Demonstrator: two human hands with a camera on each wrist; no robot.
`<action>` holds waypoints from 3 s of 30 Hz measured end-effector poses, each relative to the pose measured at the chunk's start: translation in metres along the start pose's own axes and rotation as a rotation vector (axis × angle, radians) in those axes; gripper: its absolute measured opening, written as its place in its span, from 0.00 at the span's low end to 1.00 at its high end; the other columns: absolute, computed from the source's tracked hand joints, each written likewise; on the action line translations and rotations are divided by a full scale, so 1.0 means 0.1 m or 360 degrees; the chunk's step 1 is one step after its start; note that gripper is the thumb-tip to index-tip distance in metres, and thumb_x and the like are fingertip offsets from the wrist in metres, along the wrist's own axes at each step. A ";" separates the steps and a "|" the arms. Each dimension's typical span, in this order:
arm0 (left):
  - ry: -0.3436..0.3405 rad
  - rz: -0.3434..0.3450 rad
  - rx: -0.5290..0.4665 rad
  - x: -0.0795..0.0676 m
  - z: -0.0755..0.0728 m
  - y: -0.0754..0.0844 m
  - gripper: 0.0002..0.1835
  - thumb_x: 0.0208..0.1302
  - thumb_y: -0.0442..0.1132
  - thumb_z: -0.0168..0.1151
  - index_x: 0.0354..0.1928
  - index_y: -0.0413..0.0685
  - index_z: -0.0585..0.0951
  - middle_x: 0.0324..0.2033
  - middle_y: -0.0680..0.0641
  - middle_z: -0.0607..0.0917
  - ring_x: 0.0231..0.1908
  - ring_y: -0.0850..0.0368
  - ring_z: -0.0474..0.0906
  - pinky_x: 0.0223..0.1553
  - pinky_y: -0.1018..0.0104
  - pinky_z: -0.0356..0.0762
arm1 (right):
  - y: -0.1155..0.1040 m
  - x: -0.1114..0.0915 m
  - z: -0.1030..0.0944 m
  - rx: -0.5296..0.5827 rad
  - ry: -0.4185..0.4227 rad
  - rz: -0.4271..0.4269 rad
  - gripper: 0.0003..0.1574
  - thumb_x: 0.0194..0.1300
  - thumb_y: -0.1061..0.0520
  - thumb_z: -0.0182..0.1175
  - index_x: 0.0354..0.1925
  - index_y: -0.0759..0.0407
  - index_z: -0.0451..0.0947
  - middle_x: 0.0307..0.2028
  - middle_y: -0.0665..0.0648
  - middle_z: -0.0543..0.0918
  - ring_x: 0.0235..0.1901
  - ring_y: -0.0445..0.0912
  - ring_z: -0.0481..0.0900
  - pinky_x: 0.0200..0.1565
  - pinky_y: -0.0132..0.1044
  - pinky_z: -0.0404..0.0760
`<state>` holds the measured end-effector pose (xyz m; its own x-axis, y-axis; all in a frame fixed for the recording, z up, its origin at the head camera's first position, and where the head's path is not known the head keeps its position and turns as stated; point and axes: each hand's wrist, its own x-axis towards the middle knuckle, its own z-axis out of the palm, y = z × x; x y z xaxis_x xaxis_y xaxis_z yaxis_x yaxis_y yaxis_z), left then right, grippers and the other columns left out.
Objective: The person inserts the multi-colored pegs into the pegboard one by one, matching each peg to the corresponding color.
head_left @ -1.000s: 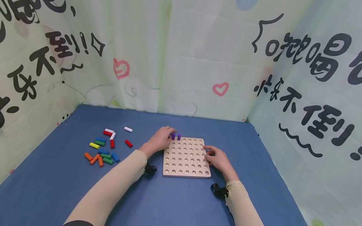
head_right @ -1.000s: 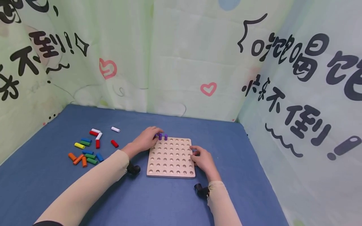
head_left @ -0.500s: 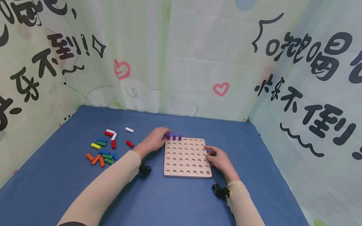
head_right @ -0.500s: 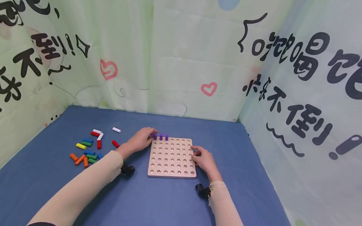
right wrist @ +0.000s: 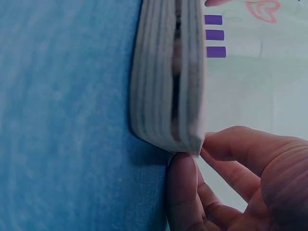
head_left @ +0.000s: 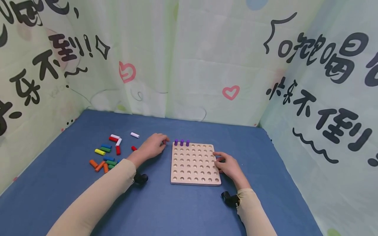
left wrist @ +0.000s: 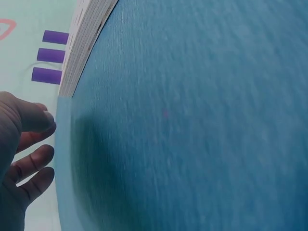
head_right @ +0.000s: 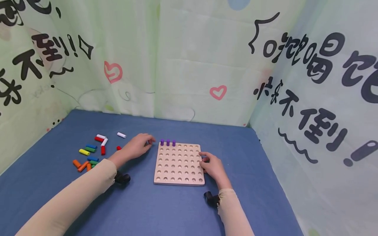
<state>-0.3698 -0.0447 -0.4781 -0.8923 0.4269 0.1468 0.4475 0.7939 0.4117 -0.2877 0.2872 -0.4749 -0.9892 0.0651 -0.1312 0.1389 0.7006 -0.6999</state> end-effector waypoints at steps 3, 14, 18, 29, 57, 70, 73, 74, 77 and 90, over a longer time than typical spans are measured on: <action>-0.0027 -0.0011 0.0039 -0.05 -0.03 -0.03 0.10 0.71 0.33 0.63 0.52 0.48 0.86 0.43 0.47 0.85 0.47 0.50 0.78 0.54 0.52 0.80 | 0.00 0.00 0.01 0.0014 -0.0011 0.0000 0.29 0.71 0.61 0.60 0.69 0.55 0.75 0.50 0.64 0.80 0.36 0.48 0.81 0.38 0.40 0.86; -0.0069 -0.0046 0.0078 -0.24 -0.20 -0.12 0.10 0.70 0.34 0.66 0.51 0.46 0.86 0.46 0.46 0.87 0.49 0.48 0.80 0.56 0.49 0.80 | -0.03 -0.01 0.02 0.0005 0.0016 -0.0004 0.30 0.70 0.61 0.60 0.69 0.56 0.75 0.50 0.65 0.81 0.34 0.47 0.81 0.35 0.37 0.84; -0.0062 -0.0080 0.0076 -0.31 -0.23 -0.19 0.09 0.70 0.34 0.66 0.50 0.45 0.86 0.45 0.45 0.87 0.48 0.47 0.80 0.56 0.49 0.81 | -0.03 -0.02 0.02 -0.0006 0.0025 -0.0004 0.30 0.70 0.61 0.60 0.69 0.56 0.75 0.50 0.65 0.81 0.33 0.46 0.80 0.34 0.36 0.83; -0.0138 -0.0081 0.0055 -0.46 -0.39 -0.38 0.09 0.69 0.33 0.66 0.49 0.43 0.86 0.45 0.44 0.87 0.47 0.46 0.83 0.55 0.46 0.81 | -0.02 -0.02 0.02 -0.0004 0.0033 -0.0003 0.29 0.71 0.61 0.60 0.69 0.56 0.75 0.51 0.65 0.81 0.33 0.46 0.81 0.35 0.38 0.84; -0.0263 -0.0266 0.0056 -0.75 -0.59 -0.66 0.18 0.64 0.22 0.60 0.53 0.40 0.84 0.52 0.36 0.81 0.54 0.37 0.75 0.57 0.42 0.79 | 0.00 -0.01 0.03 -0.0029 0.0035 -0.0010 0.29 0.71 0.60 0.60 0.69 0.56 0.75 0.51 0.64 0.81 0.36 0.48 0.81 0.37 0.40 0.85; -0.0202 -0.0187 0.0040 -0.63 -0.55 -0.64 0.12 0.67 0.26 0.61 0.50 0.41 0.83 0.47 0.40 0.84 0.47 0.44 0.81 0.54 0.45 0.82 | -0.02 0.00 0.01 -0.0027 0.0040 -0.0001 0.30 0.70 0.61 0.60 0.70 0.55 0.75 0.51 0.64 0.81 0.35 0.47 0.81 0.37 0.39 0.85; -0.0155 -0.0139 0.0050 -0.61 -0.56 -0.61 0.10 0.67 0.27 0.62 0.49 0.41 0.83 0.46 0.40 0.85 0.47 0.44 0.82 0.54 0.44 0.82 | -0.02 0.00 0.01 -0.0020 0.0039 -0.0005 0.30 0.70 0.61 0.59 0.70 0.56 0.75 0.50 0.64 0.81 0.36 0.48 0.80 0.37 0.39 0.85; -0.0141 -0.0126 0.0054 -0.60 -0.56 -0.60 0.10 0.67 0.27 0.62 0.49 0.41 0.83 0.46 0.40 0.85 0.46 0.44 0.82 0.53 0.45 0.82 | -0.02 0.00 0.01 -0.0020 0.0040 -0.0006 0.30 0.70 0.61 0.59 0.70 0.56 0.75 0.50 0.64 0.81 0.36 0.48 0.80 0.37 0.39 0.84; -0.0108 -0.0101 0.0046 -0.58 -0.55 -0.56 0.09 0.68 0.28 0.63 0.49 0.40 0.83 0.44 0.40 0.86 0.45 0.44 0.82 0.52 0.45 0.82 | -0.02 0.00 0.00 -0.0030 0.0043 -0.0010 0.30 0.71 0.61 0.59 0.69 0.56 0.75 0.50 0.64 0.81 0.35 0.48 0.80 0.36 0.39 0.84; 0.0025 -0.0149 -0.0083 -0.45 -0.47 -0.38 0.13 0.69 0.30 0.64 0.54 0.39 0.79 0.46 0.39 0.84 0.43 0.45 0.81 0.49 0.47 0.82 | -0.01 -0.01 0.01 -0.0038 0.0038 0.0004 0.29 0.71 0.60 0.60 0.69 0.55 0.75 0.52 0.64 0.81 0.36 0.48 0.81 0.37 0.39 0.85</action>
<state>-0.3501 -0.1146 -0.4580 -0.9310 0.3449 0.1194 0.3590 0.8062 0.4703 -0.2868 0.2853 -0.4749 -0.9897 0.0838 -0.1159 0.1407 0.7174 -0.6824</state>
